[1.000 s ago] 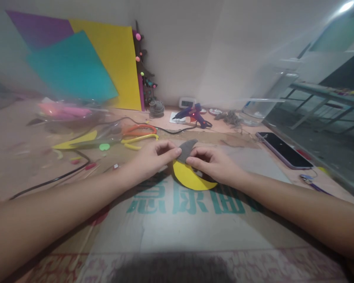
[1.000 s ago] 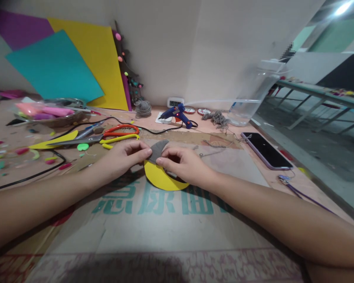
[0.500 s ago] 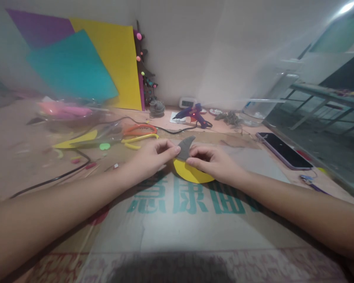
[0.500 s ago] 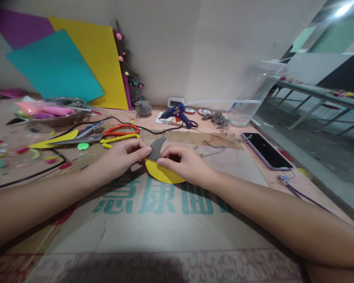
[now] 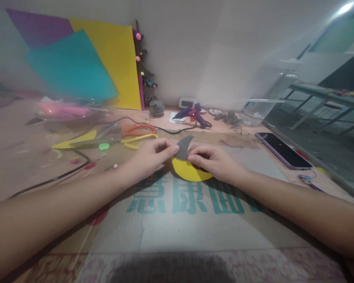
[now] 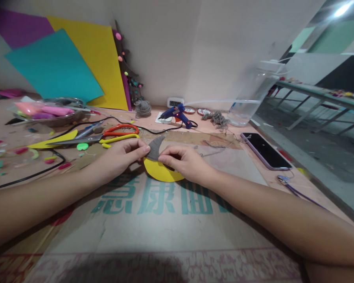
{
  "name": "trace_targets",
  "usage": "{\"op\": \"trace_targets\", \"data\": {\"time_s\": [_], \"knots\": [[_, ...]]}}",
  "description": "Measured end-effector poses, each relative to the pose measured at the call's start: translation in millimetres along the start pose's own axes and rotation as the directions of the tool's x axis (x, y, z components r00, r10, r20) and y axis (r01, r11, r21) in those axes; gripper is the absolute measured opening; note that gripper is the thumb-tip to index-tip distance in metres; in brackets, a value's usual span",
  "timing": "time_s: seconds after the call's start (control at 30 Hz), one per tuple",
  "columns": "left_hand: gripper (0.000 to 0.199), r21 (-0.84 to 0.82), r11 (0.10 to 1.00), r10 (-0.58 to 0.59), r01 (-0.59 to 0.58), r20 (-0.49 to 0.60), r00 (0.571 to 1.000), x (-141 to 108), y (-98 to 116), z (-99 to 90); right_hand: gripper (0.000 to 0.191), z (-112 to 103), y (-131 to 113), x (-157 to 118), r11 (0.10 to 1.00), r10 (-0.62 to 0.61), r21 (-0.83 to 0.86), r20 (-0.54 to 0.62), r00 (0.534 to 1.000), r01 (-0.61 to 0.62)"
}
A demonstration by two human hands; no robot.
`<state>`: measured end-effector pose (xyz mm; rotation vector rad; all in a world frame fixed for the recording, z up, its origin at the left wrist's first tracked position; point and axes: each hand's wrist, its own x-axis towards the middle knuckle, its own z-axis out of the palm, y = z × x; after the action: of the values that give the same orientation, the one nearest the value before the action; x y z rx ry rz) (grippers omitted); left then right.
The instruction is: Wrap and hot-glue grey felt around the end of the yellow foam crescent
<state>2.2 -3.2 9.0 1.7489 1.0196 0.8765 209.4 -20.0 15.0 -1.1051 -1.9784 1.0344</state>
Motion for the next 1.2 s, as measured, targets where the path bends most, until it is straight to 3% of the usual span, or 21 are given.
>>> {"op": "trace_targets", "data": {"time_s": [0.27,0.37,0.6,0.8,1.2], "knots": [[0.033,-0.091,0.992,-0.082,0.084,0.018,0.996,-1.4,-0.6,0.9,0.045,0.7,2.5,-1.5,0.971,0.138,0.216,-0.161,0.977,-0.101],[0.033,-0.096,0.992,-0.084,0.086,0.020,0.996,-1.5,0.0,0.8,0.042,-0.6,2.3,-0.9,0.967,0.181,0.209,-0.143,0.973,-0.149],[0.034,-0.001,1.000,0.021,-0.021,-0.013,1.000,0.3,-2.2,0.1,0.022,1.1,1.5,0.5,0.998,-0.002,-0.064,-0.071,0.998,-0.002],[0.041,-0.183,0.983,-0.005,0.009,0.021,1.000,2.6,-5.7,0.3,0.021,0.0,3.3,0.5,0.998,0.049,-0.032,-0.079,0.996,-0.052],[0.027,0.012,0.998,0.057,-0.056,-0.020,0.998,0.1,-1.5,0.8,0.020,-0.7,1.9,0.8,0.999,0.000,-0.039,-0.053,0.999,-0.002]]}}
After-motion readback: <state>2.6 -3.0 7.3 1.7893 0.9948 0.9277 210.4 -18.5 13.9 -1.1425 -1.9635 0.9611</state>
